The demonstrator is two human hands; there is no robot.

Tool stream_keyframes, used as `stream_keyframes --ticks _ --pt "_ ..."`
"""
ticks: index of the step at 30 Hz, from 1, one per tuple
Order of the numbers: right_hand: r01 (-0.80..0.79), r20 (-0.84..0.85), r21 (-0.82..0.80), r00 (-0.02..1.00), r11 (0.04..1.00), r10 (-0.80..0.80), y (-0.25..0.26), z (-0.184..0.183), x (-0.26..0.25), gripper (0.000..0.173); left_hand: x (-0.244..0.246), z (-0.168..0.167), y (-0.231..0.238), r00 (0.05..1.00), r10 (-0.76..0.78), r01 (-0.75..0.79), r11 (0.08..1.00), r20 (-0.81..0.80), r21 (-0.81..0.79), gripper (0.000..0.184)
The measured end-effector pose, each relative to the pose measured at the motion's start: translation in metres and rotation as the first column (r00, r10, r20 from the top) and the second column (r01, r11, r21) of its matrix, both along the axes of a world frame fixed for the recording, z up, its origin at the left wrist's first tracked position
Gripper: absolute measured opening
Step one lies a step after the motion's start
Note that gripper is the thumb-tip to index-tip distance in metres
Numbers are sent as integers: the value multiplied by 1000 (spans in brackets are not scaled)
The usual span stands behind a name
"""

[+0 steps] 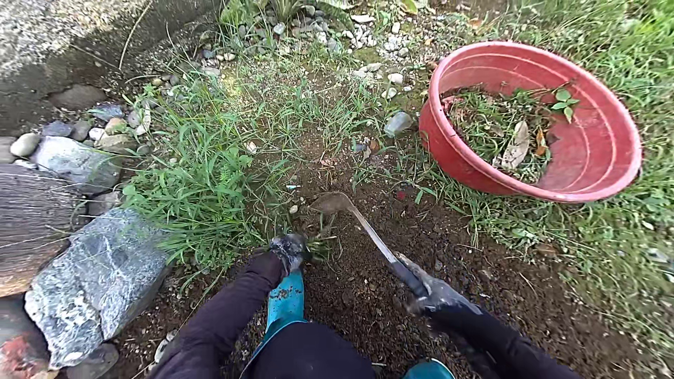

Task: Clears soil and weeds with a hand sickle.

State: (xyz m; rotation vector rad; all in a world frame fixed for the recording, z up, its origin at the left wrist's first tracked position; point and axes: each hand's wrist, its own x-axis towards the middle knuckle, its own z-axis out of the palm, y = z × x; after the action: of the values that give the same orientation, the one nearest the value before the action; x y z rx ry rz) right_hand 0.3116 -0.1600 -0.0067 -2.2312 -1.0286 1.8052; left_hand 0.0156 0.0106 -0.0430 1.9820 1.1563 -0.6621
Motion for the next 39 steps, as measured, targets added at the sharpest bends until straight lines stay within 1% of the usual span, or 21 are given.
stream_keyframes --ticks 3,5,7,11,13,14,15,17,18,19,22,25,27,28,30,31,32,34,36,37,39 --pt "-147 58 55 988 988 144 0 25 20 104 -13 2 -28 983 -54 68 995 177 -73 35" --pt "-150 111 130 984 980 136 10 46 21 103 -6 7 -23 978 -34 44 998 204 -42 36" --pt "-12 99 293 995 956 -18 21 58 15 105 2 12 0 981 67 -83 993 182 80 39" --pt "342 -145 466 939 816 -311 63 73 -5 111 18 -12 62 987 158 -150 958 -17 243 52" --pt "478 -249 450 879 755 -408 81 61 -25 106 22 -22 79 980 163 -131 960 -112 247 72" --pt "487 -257 418 873 767 -415 86 48 -35 101 24 -26 83 970 198 -161 957 -139 240 77" --pt "445 -223 369 894 816 -388 86 33 -43 98 25 -30 84 962 224 -184 955 -159 234 76" --pt "179 -43 188 984 966 -174 75 1 -43 95 27 -29 80 955 217 -173 961 -200 215 63" --pt "52 -11 90 999 995 -52 68 -9 -40 100 24 -27 77 956 211 -170 965 -205 202 52" --pt "-1 -12 43 1000 999 1 63 -14 -36 104 19 -25 75 957 209 -170 966 -200 194 45" --pt "113 -51 122 993 986 -108 60 7 -22 103 7 -28 70 969 191 -165 972 -157 165 43" --pt "403 -202 292 913 868 -356 72 24 -30 101 6 -30 65 977 190 -173 971 -94 163 45" --pt "503 -254 303 861 809 -440 76 18 -47 94 4 -27 59 978 190 -176 973 -86 152 46" --pt "456 -218 270 887 848 -408 74 12 -52 88 3 -25 55 977 194 -181 973 -86 141 47" --pt "183 -121 96 978 978 -171 60 -3 -46 97 -4 -21 43 981 186 -179 977 -51 119 47" --pt "62 -95 6 994 998 -61 52 -12 -41 102 -10 -17 33 985 174 -172 980 -10 96 45" --pt "22 -93 -33 995 999 -25 45 -17 -36 104 -17 -9 24 988 149 -151 987 36 62 43" --pt "51 -103 -19 993 999 -53 33 -10 -23 106 -31 4 -1 998 19 -17 999 68 -34 39" --pt "106 -95 49 990 993 -101 34 12 -14 104 -39 8 -20 992 -96 104 990 83 -92 34" --pt "160 -98 117 984 980 -149 37 22 -11 104 -38 8 -24 991 -113 118 990 68 -76 33" --pt "321 -177 259 943 911 -282 51 37 -18 103 -30 5 -19 999 -54 53 998 6 44 39"
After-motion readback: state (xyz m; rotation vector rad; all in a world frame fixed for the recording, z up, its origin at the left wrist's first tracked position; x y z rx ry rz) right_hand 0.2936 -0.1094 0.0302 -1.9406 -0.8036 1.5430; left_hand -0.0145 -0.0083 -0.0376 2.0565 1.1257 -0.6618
